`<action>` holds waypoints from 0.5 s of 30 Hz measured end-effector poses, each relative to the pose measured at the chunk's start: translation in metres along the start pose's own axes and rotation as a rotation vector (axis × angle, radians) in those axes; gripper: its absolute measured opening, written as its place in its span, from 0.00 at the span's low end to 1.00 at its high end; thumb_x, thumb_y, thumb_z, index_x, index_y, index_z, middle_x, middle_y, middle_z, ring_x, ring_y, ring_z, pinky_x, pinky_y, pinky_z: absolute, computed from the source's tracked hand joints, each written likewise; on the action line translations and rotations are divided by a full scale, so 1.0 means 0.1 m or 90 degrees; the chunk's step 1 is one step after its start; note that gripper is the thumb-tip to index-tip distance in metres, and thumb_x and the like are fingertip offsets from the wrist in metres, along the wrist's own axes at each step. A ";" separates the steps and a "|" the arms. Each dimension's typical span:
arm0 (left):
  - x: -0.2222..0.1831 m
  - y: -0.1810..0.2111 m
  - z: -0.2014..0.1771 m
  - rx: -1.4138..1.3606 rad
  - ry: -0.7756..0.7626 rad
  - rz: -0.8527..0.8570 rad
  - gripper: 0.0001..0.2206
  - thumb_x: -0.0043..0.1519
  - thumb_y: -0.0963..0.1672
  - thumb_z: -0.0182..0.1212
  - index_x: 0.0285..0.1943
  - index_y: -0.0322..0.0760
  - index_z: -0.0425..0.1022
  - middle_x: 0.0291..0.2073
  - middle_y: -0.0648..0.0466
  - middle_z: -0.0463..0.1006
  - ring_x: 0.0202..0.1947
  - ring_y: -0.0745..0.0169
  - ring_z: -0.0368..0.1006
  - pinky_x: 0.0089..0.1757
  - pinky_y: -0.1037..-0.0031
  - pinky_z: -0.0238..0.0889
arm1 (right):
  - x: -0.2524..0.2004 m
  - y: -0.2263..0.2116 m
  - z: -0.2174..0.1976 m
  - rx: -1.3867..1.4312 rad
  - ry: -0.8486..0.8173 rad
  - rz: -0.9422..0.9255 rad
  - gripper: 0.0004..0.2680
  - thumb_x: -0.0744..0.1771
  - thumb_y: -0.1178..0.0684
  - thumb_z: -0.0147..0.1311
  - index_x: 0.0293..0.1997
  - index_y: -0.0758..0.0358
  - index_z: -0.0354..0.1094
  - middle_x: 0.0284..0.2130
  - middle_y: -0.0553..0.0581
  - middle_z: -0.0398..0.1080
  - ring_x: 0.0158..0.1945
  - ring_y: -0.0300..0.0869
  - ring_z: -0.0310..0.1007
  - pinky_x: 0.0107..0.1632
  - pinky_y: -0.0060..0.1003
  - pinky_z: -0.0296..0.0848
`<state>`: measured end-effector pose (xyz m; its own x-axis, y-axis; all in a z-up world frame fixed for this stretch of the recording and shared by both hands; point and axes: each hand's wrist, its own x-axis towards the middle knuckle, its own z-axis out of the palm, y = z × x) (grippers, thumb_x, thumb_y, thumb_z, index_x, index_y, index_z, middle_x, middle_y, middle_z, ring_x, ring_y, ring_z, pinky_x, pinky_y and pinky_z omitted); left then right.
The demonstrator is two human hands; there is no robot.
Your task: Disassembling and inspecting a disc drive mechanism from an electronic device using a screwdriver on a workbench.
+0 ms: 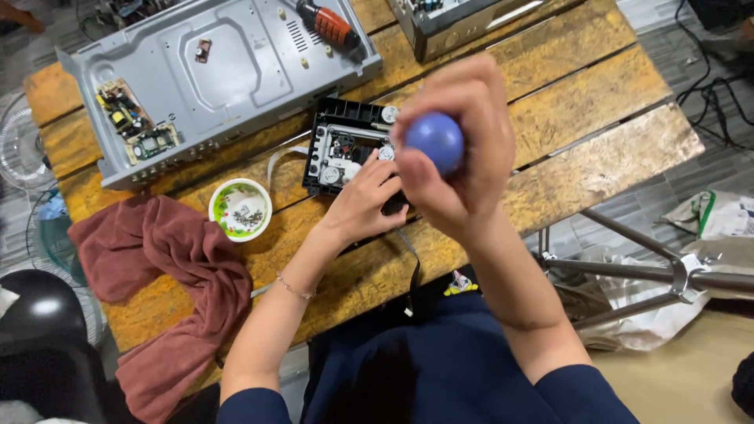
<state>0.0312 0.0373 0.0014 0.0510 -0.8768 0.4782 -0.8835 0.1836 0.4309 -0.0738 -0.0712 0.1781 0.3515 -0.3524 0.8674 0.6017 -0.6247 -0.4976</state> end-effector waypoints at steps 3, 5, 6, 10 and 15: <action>-0.08 -0.02 0.03 0.008 -0.014 0.014 0.20 0.54 0.43 0.68 0.54 0.30 0.71 0.52 0.39 0.72 0.58 0.41 0.66 0.65 0.46 0.49 | -0.01 -0.12 -0.09 -0.107 -0.125 0.086 0.11 0.71 0.42 0.48 0.53 0.55 0.65 0.39 0.54 0.66 0.41 0.41 0.66 0.45 0.30 0.70; -0.08 0.05 -0.03 -0.038 -0.001 -0.026 0.15 0.55 0.42 0.67 0.45 0.34 0.66 0.53 0.44 0.71 0.55 0.49 0.69 0.66 0.44 0.48 | 0.07 -0.34 -0.14 0.052 -0.165 0.261 0.17 0.74 0.42 0.41 0.66 0.62 0.56 0.48 0.63 0.71 0.49 0.47 0.79 0.55 0.33 0.80; -0.06 0.05 -0.06 -0.034 0.002 -0.025 0.15 0.55 0.42 0.67 0.45 0.34 0.66 0.53 0.44 0.71 0.55 0.49 0.69 0.66 0.44 0.48 | 0.09 -0.34 -0.13 0.054 -0.167 0.256 0.17 0.74 0.42 0.41 0.66 0.62 0.56 0.48 0.63 0.71 0.49 0.47 0.79 0.55 0.33 0.80; -0.08 0.10 -0.12 -0.065 -0.007 -0.018 0.12 0.56 0.41 0.67 0.39 0.33 0.65 0.47 0.44 0.70 0.50 0.50 0.69 0.66 0.42 0.48 | 0.09 -0.38 -0.10 0.306 -0.135 0.368 0.19 0.71 0.37 0.43 0.61 0.62 0.58 0.26 0.57 0.64 0.22 0.36 0.58 0.26 0.27 0.59; -0.11 0.02 -0.05 -0.072 0.008 -0.019 0.12 0.55 0.42 0.66 0.40 0.33 0.67 0.40 0.45 0.68 0.45 0.45 0.69 0.65 0.42 0.49 | 0.04 -0.28 0.02 0.395 -0.173 0.218 0.15 0.65 0.46 0.61 0.45 0.54 0.52 0.27 0.50 0.63 0.25 0.33 0.61 0.26 0.23 0.62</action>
<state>0.0316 0.0499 0.0009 0.0824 -0.8773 0.4729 -0.8234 0.2073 0.5282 -0.0873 -0.0541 0.1956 0.7072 -0.2210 0.6716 0.6924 0.0240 -0.7212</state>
